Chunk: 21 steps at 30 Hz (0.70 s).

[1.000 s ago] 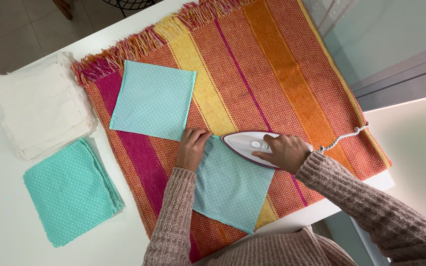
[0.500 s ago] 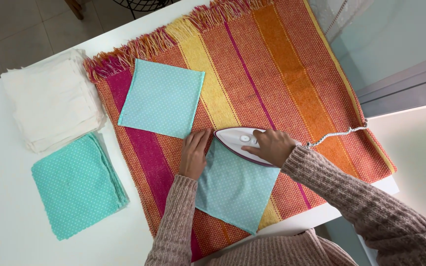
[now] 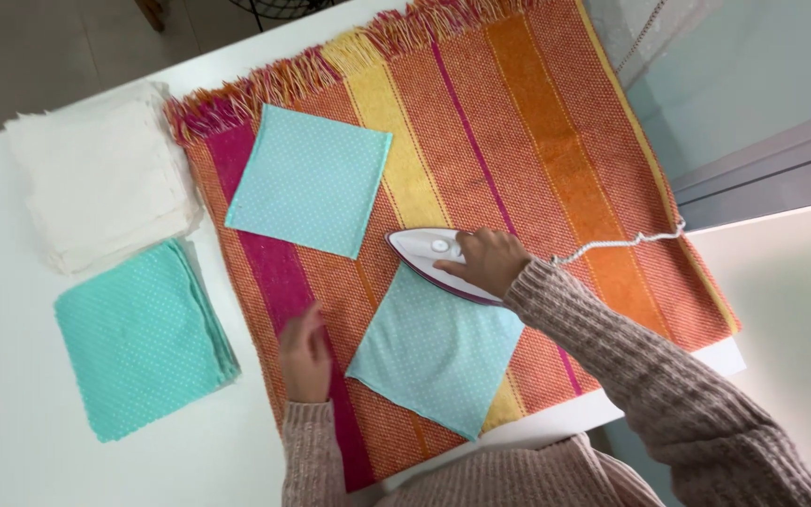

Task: The person irons a stack of light blue polka-dotted cloths on a colorful striped mat. They use a white iron to press each cloth, folding them in half and smoothing the edges before stacking them on the table.

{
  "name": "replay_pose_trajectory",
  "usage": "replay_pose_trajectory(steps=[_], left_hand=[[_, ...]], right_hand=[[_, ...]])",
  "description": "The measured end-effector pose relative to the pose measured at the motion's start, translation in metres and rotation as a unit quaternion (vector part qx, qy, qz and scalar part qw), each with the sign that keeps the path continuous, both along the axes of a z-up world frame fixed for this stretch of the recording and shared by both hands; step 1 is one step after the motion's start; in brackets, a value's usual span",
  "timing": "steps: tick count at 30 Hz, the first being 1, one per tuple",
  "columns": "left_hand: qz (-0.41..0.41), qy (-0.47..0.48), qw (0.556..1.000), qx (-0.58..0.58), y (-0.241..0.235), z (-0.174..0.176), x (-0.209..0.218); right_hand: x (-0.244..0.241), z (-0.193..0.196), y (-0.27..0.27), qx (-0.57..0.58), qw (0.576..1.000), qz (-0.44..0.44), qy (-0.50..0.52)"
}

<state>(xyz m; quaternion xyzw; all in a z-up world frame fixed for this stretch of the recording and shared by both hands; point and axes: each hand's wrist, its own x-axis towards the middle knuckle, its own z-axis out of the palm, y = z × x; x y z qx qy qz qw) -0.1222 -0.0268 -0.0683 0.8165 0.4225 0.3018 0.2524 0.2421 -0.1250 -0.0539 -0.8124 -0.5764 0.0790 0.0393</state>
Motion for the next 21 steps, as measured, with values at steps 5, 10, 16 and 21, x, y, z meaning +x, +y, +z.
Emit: replay_pose_trajectory(steps=[5, 10, 16, 21], left_hand=[[0.064, 0.042, 0.994, 0.078, -0.014, -0.020, -0.020], [0.086, 0.070, 0.988, 0.109, -0.016, -0.009, -0.015], [0.088, 0.076, 0.990, 0.081, -0.016, -0.004, -0.014], [0.090, 0.074, 0.991, 0.071, -0.018, -0.003, -0.014]], right_hand=[[0.006, 0.033, 0.017, -0.126, 0.983, -0.019, 0.132], [0.005, 0.056, 0.018, -0.157, 0.971, -0.035, 0.179], [0.002, 0.073, 0.016, -0.167, 0.968, -0.037, 0.184], [0.001, 0.080, 0.014, -0.159, 0.970, -0.039, 0.178]])
